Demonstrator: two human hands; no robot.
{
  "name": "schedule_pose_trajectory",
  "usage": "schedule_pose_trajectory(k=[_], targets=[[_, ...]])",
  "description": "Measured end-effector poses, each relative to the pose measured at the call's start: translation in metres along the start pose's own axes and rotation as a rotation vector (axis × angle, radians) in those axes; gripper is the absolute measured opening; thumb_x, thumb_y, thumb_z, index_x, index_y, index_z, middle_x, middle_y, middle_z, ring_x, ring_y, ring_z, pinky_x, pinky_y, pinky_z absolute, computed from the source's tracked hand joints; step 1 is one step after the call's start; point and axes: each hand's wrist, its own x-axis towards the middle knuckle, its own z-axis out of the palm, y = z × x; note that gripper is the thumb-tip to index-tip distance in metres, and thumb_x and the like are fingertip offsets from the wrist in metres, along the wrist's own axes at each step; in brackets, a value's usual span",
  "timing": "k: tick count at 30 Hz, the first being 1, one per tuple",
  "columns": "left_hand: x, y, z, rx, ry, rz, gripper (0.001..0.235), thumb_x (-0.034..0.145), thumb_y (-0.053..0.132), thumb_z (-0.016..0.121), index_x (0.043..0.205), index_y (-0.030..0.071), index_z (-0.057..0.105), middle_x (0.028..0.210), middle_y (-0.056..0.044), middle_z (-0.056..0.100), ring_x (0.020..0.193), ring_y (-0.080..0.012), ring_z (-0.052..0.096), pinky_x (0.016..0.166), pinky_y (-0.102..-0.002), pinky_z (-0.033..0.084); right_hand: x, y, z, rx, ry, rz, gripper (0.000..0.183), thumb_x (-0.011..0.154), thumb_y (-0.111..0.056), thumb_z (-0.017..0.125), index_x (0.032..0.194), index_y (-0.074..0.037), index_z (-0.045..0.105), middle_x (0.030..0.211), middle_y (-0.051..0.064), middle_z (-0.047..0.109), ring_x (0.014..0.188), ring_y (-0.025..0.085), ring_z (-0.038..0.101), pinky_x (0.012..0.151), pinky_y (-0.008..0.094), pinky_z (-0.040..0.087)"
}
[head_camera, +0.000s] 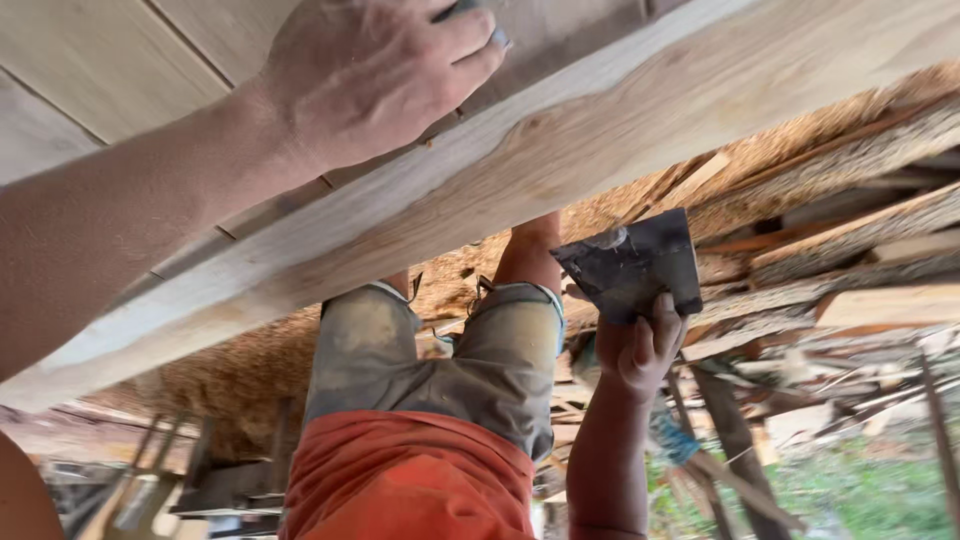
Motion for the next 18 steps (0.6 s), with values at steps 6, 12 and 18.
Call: schedule_pose_trajectory(k=[6,12,18], targets=[[-0.004,0.003,0.012,0.067,0.038,0.042,0.02,0.11,0.026,0.06,0.122,0.023,0.076,0.105,0.011,0.072,0.093,-0.0063,0.062,0.077,-0.022,0.054,-0.039,-0.043,0.006,-0.066,-0.047,0.066,0.07,0.084,-0.003,0.092,0.125,-0.01,0.035,0.122,0.025,0.059,0.097,0.044,0.065,0.087,0.055,0.059],[0.002,0.0,0.003,0.19,0.024,0.1,0.017,0.1,0.026,0.065,0.112,0.026,0.076,0.106,0.014,0.074,0.09,-0.0053,0.061,0.07,-0.02,0.052,-0.044,-0.06,0.02,-0.021,0.007,0.097,0.071,0.083,-0.007,0.094,0.123,-0.011,0.035,0.12,0.027,0.059,0.094,0.045,0.065,0.085,0.054,0.057],[0.005,-0.001,-0.009,0.245,-0.122,0.163,0.014,0.093,0.023,0.068,0.103,0.023,0.078,0.096,0.011,0.075,0.084,-0.0056,0.061,0.072,-0.02,0.055,-0.039,-0.059,0.016,-0.036,0.007,0.05,0.071,0.083,-0.004,0.093,0.123,-0.009,0.034,0.123,0.028,0.057,0.098,0.042,0.065,0.089,0.056,0.059]])
